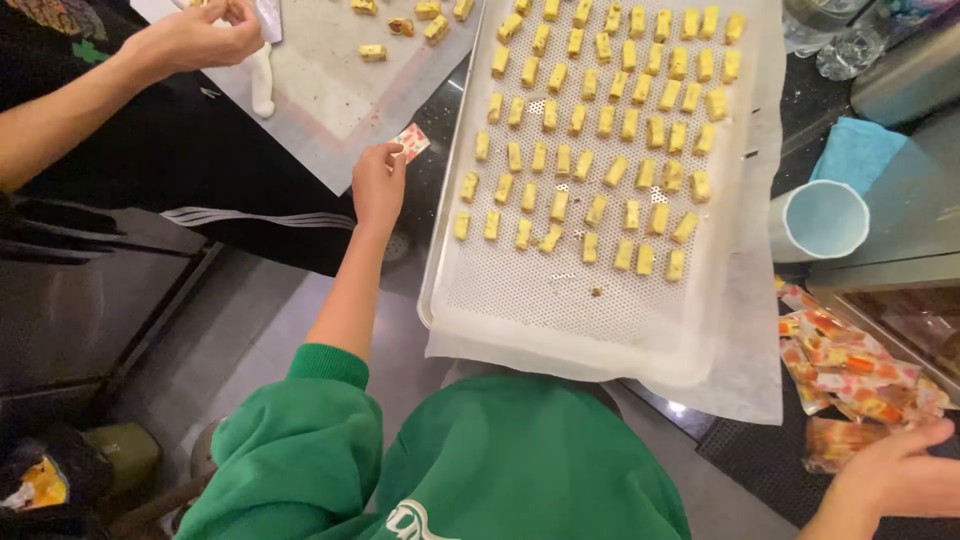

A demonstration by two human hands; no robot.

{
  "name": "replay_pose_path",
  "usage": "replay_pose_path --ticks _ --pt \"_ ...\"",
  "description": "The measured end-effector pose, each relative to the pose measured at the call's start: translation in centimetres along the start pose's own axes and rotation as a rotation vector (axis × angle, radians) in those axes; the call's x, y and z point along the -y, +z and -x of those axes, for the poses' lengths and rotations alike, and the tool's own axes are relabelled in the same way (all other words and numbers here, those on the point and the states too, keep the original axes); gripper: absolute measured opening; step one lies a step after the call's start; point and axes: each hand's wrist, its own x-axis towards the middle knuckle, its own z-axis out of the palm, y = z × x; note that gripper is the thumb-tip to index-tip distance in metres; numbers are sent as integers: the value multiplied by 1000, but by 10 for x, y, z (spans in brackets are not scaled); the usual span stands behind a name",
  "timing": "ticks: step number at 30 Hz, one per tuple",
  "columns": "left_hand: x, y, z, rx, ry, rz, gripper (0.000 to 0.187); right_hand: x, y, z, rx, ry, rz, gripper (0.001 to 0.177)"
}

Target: Wrapping individual pieces of candy in plastic wrappers on a tray

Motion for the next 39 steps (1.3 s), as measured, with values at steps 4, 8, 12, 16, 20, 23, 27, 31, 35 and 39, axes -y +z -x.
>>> replay_pose_path --ticks 4,8,12,16,20,23,27,31,35,39 --pt "43 28 -40 158 -28 -95 31 134 -101 -25 -27 -78 -282 27" --pt "66 54 -51 56 217 -224 18 262 -147 -4 289 -148 -750 7" --pt "76 61 -51 -22 260 -183 21 365 -175 11 620 -204 -917 15" --pt "70 63 -47 -16 238 -136 17 426 -191 34 807 -232 -903 17" --pt "86 83 -54 -70 276 -243 19 479 -184 74 964 -299 -807 24" --pt "96 99 -66 -214 365 -361 16 515 -183 87 936 -310 -730 32" --pt "90 94 -69 -397 480 -467 21 545 -180 90 915 -333 -606 39" --pt "43 24 -42 -231 439 -269 18 546 -163 97 975 -198 -625 34" --pt "-2 -33 -5 99 345 394 5 534 -162 101 1033 150 -876 34" --pt "-31 -49 26 51 379 705 8 531 -172 101 1022 226 -1105 34"
